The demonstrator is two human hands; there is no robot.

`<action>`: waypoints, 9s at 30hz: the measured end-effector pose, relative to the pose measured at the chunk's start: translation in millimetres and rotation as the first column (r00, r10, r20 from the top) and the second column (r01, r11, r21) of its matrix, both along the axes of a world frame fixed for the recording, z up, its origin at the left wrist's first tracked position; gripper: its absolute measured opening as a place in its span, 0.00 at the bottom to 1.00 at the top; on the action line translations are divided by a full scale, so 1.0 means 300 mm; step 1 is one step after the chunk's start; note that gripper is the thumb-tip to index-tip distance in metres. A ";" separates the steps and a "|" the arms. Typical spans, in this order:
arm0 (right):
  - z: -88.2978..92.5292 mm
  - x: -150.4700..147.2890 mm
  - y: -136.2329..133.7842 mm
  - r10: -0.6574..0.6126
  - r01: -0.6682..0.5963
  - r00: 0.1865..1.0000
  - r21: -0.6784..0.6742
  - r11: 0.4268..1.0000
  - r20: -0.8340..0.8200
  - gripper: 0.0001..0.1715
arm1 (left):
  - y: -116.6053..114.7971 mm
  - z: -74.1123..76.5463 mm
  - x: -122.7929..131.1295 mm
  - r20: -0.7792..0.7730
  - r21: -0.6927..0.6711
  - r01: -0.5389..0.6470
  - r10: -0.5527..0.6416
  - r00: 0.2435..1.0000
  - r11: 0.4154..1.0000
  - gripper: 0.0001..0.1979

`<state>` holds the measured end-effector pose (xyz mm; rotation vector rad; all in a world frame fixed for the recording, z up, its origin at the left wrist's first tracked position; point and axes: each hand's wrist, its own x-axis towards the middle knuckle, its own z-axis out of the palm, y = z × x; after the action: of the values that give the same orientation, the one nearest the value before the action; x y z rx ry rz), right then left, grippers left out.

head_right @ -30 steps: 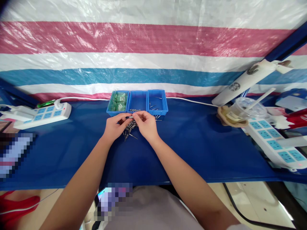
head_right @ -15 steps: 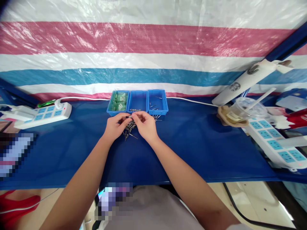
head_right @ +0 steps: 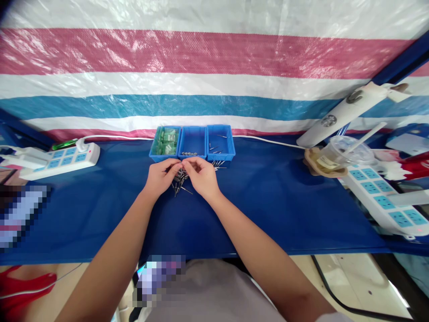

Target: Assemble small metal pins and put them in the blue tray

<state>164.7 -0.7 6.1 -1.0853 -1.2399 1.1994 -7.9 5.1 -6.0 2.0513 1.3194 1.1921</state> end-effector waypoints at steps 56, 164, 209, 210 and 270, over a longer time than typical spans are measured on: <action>-0.008 0.010 0.014 -0.005 0.004 1.000 -0.045 0.999 -0.017 0.20 | -0.006 0.004 0.008 0.020 -0.088 0.024 -0.022 1.000 0.996 0.14; -0.009 0.004 0.015 -0.017 0.015 0.999 -0.039 0.999 -0.045 0.24 | -0.005 0.001 0.015 0.044 -0.006 0.009 -0.008 0.999 1.000 0.15; -0.018 0.001 0.015 -0.004 0.004 1.000 0.032 0.999 -0.010 0.22 | 0.000 -0.004 0.003 0.016 -0.018 0.010 -0.010 1.000 1.000 0.13; -0.017 0.001 0.014 -0.003 0.003 1.000 0.034 0.999 -0.013 0.21 | -0.001 -0.002 0.003 0.009 -0.025 0.009 -0.009 1.000 1.000 0.14; -0.013 0.005 0.010 -0.013 0.012 1.000 0.035 0.999 0.029 0.22 | 0.000 -0.007 0.014 0.069 0.027 -0.005 0.003 0.998 1.000 0.11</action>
<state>166.3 2.3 2.2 -1.0869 -1.2696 1.1525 -3.7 5.0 -8.2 2.0086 1.2827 1.2772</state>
